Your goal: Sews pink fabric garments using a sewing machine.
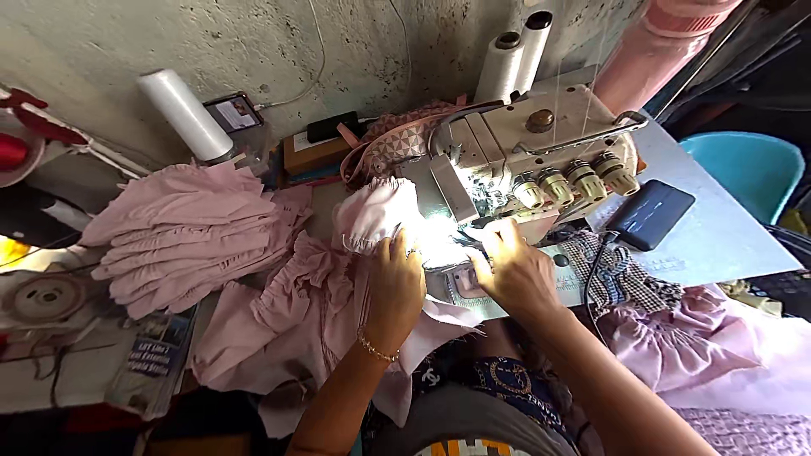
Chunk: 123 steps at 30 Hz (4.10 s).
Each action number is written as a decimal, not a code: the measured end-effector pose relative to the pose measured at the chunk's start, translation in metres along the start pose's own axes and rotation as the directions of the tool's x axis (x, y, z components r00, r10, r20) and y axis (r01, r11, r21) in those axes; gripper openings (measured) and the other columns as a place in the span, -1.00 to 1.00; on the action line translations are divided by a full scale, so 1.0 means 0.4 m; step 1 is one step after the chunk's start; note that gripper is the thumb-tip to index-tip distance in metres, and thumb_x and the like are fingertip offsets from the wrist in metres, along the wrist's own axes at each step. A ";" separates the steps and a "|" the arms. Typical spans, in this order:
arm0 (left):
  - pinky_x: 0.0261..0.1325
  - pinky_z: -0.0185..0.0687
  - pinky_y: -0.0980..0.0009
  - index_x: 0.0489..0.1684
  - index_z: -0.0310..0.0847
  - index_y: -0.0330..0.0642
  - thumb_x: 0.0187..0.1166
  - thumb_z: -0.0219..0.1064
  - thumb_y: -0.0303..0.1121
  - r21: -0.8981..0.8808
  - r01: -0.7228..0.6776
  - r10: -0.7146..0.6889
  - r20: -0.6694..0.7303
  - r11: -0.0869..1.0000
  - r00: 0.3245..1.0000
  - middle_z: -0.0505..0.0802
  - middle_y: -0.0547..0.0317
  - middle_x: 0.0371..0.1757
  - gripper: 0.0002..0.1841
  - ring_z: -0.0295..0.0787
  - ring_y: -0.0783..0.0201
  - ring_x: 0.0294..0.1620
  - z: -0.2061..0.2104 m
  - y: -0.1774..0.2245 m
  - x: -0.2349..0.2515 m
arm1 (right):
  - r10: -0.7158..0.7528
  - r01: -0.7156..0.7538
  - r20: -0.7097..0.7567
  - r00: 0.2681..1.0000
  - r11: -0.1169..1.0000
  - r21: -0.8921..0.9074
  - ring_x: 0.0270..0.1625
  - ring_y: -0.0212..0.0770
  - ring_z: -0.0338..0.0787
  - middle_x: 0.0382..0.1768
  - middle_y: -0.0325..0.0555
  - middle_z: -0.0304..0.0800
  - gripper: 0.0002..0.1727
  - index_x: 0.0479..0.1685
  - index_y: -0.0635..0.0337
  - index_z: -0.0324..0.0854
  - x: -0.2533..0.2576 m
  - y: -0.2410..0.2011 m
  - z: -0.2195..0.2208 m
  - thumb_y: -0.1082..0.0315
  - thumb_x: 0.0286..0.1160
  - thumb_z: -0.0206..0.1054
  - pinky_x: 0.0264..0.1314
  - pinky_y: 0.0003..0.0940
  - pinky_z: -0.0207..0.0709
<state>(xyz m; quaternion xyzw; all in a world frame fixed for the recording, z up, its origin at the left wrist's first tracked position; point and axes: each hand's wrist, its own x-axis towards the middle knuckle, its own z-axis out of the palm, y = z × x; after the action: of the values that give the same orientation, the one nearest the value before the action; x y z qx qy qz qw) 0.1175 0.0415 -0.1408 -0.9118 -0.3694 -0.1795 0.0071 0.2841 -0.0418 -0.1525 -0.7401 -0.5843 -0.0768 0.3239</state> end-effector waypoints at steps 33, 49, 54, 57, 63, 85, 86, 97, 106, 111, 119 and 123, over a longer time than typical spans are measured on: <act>0.38 0.51 -0.04 0.34 0.64 -0.26 0.75 0.08 -0.32 -0.067 0.162 -0.164 -0.033 0.985 0.986 0.82 -0.15 0.18 -0.64 0.72 0.01 0.29 -0.617 -0.153 0.318 | 0.070 -0.009 -0.088 0.994 0.831 0.556 -0.44 -0.63 0.53 -0.37 -0.10 0.75 -0.60 0.11 0.44 0.70 -0.210 -0.002 -0.082 0.21 0.59 0.37 -0.35 -0.74 0.43; -0.04 0.57 -0.33 0.23 0.66 -0.24 0.73 0.20 -0.24 0.036 0.249 -0.249 0.278 0.968 0.928 0.81 -0.26 -0.12 -0.68 0.77 -0.22 -0.12 -0.649 -0.162 0.154 | -0.372 -0.177 0.302 0.878 0.334 0.926 -0.07 -0.69 0.76 0.13 -0.58 0.78 -0.52 0.40 -0.21 0.56 -0.140 -0.024 -0.172 0.25 0.45 0.44 -0.07 -0.70 0.70; 0.22 0.55 -0.38 0.42 0.61 -0.27 0.51 0.47 -0.33 -0.074 0.366 -0.261 0.574 0.928 0.776 0.85 -0.29 0.05 -0.52 0.79 -0.28 0.11 -0.293 -0.308 -0.034 | -0.141 -0.395 0.683 0.717 0.724 0.565 -0.19 -0.11 0.81 -0.18 0.02 0.81 -0.43 0.31 0.33 0.46 -0.184 0.094 -0.085 0.40 0.26 0.50 -0.07 -0.07 0.70; 0.39 0.45 -0.39 0.62 0.41 -0.32 0.41 0.56 -0.29 0.004 0.391 -0.329 0.548 0.920 0.769 0.69 -0.38 0.41 -0.27 0.62 -0.36 0.43 -0.139 -0.309 -0.078 | 0.058 -0.418 0.712 0.700 0.841 0.344 -0.13 0.28 0.82 -0.20 0.24 0.82 -0.40 0.39 0.35 0.47 -0.212 0.082 0.000 0.46 0.27 0.51 0.01 0.37 0.60; 0.59 0.10 -0.49 0.69 0.45 -0.05 0.13 0.66 -0.45 -0.015 -0.059 0.061 0.200 0.998 0.978 0.47 -0.28 0.69 -0.11 0.28 -0.38 0.72 -0.142 -0.197 -0.064 | 0.081 -0.333 0.524 0.848 0.850 0.407 0.00 0.20 0.82 0.06 0.22 0.80 -0.46 0.28 0.32 0.62 -0.223 0.049 0.003 0.21 0.32 0.47 0.00 0.30 0.62; -0.43 0.29 0.55 -0.46 0.67 -0.33 0.57 0.43 -0.42 -0.724 0.216 0.232 0.465 0.655 0.854 0.57 0.29 -0.63 -0.79 0.38 0.53 -0.59 -0.081 -0.214 0.073 | -0.056 -0.220 0.485 0.873 0.842 0.493 -0.55 -0.33 0.47 -0.69 -0.25 0.50 -0.52 -0.47 0.19 0.70 -0.141 -0.046 -0.010 -0.08 0.54 0.31 -0.42 -0.22 0.31; -0.44 0.29 0.54 -0.47 0.67 -0.31 0.58 0.43 -0.38 -0.720 0.212 0.218 0.454 0.661 0.864 0.57 0.29 -0.64 -0.77 0.39 0.53 -0.59 -0.081 -0.211 0.073 | -0.071 -0.189 0.460 0.885 0.848 0.495 -0.55 -0.32 0.48 -0.69 -0.24 0.50 -0.52 -0.50 0.18 0.69 -0.141 -0.048 -0.009 -0.06 0.56 0.29 -0.43 -0.22 0.31; 0.16 0.44 -0.04 -0.32 0.81 -0.33 0.49 0.43 -0.34 -0.585 -0.039 0.183 0.189 0.810 0.965 0.79 -0.03 -0.14 -0.81 0.67 0.03 0.01 -0.098 -0.153 0.062 | -0.111 -0.196 0.502 0.858 0.832 0.519 -0.38 -0.11 0.73 -0.51 -0.07 0.75 -0.64 -0.28 0.21 0.81 -0.119 -0.093 -0.013 0.10 0.61 0.27 -0.26 0.01 0.53; -0.32 0.51 0.50 -0.21 0.61 -0.31 0.72 0.26 -0.34 -0.728 0.200 0.027 0.288 0.656 0.957 0.68 0.20 -0.45 -0.81 0.56 0.47 -0.49 -0.096 -0.109 0.056 | -0.250 0.224 -0.053 0.967 0.733 0.642 -0.30 -0.23 0.76 -0.37 -0.07 0.81 -0.86 -0.26 0.12 0.89 -0.140 -0.154 -0.005 0.29 0.42 0.45 -0.22 -0.37 0.62; -0.31 0.48 0.63 -0.32 0.61 -0.24 0.73 0.23 -0.37 -0.817 0.294 0.044 0.362 0.496 0.931 0.63 0.38 -0.52 -0.81 0.52 0.62 -0.50 -0.098 -0.085 0.036 | -0.033 0.117 -0.121 0.992 0.583 0.804 -0.48 -0.66 0.54 -0.51 -0.21 0.72 -0.82 -0.16 0.39 0.77 -0.114 -0.167 -0.007 0.42 0.45 0.40 -0.36 -0.79 0.42; -0.38 0.31 0.65 -0.48 0.59 -0.20 0.76 0.18 -0.38 -0.794 0.297 0.020 0.362 0.531 0.932 0.53 0.46 -0.60 -0.71 0.39 0.66 -0.55 -0.116 -0.070 0.016 | 0.223 -0.215 0.112 0.968 0.517 0.829 -0.57 -0.79 0.34 -0.62 -0.56 0.49 -0.78 -0.21 0.27 0.72 -0.075 -0.121 0.035 0.28 0.37 0.52 -0.47 -0.83 0.21; -0.37 0.30 0.61 -0.44 0.63 -0.24 0.76 0.19 -0.37 -0.755 0.297 -0.013 0.357 0.584 0.934 0.53 0.41 -0.59 -0.71 0.38 0.62 -0.55 -0.112 -0.068 0.021 | 0.209 -0.226 0.131 0.969 0.537 0.813 -0.54 -0.79 0.36 -0.59 -0.53 0.56 -0.79 -0.28 0.23 0.76 -0.073 -0.120 0.030 0.26 0.33 0.54 -0.45 -0.83 0.23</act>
<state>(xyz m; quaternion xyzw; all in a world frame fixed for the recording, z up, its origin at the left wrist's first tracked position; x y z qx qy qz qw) 0.0902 0.0602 -0.0994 -0.7975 -0.3249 -0.1781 -0.4761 0.2281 -0.0536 -0.1576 -0.5715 -0.4591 0.2512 0.6320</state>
